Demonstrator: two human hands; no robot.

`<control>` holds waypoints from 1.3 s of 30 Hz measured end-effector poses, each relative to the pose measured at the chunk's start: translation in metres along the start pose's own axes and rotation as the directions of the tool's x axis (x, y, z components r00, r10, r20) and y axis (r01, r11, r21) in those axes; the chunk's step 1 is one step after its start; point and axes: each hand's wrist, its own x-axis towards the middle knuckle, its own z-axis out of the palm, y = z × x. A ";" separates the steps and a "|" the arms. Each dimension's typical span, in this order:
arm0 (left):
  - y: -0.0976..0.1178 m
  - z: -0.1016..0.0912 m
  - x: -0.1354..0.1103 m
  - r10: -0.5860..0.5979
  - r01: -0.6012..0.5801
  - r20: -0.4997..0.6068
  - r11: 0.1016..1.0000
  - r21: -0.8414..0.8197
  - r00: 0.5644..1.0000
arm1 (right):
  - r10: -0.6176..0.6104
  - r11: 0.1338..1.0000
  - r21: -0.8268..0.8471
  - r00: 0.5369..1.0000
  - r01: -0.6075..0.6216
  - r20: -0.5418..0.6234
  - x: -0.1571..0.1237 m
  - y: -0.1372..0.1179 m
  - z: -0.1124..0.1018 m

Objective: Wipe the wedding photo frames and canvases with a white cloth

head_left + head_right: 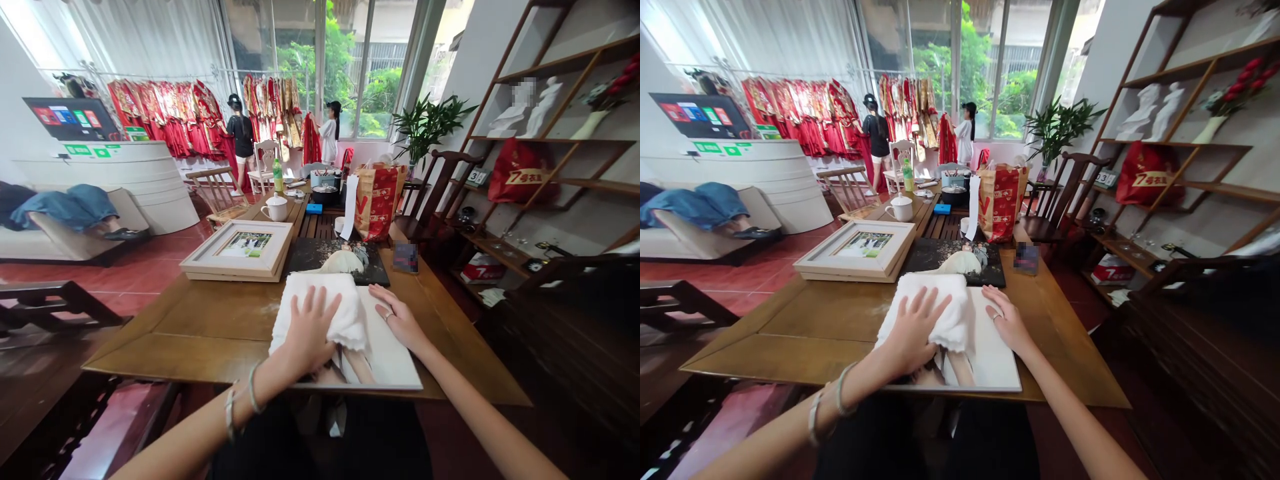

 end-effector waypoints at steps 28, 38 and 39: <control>-0.040 -0.020 -0.064 -0.117 0.116 0.015 0.993 0.025 0.993 | 0.015 0.995 0.097 0.999 -0.010 -0.050 0.001 0.007 0.003; -0.072 -0.003 -0.120 -0.274 0.286 -0.329 0.958 -0.012 0.904 | 0.001 0.990 0.141 0.997 0.010 -0.075 0.000 0.004 -0.001; -0.059 -0.002 -0.124 -0.253 0.234 -0.342 0.968 -0.096 0.905 | 0.004 0.990 0.143 0.997 0.007 -0.076 0.000 0.004 -0.001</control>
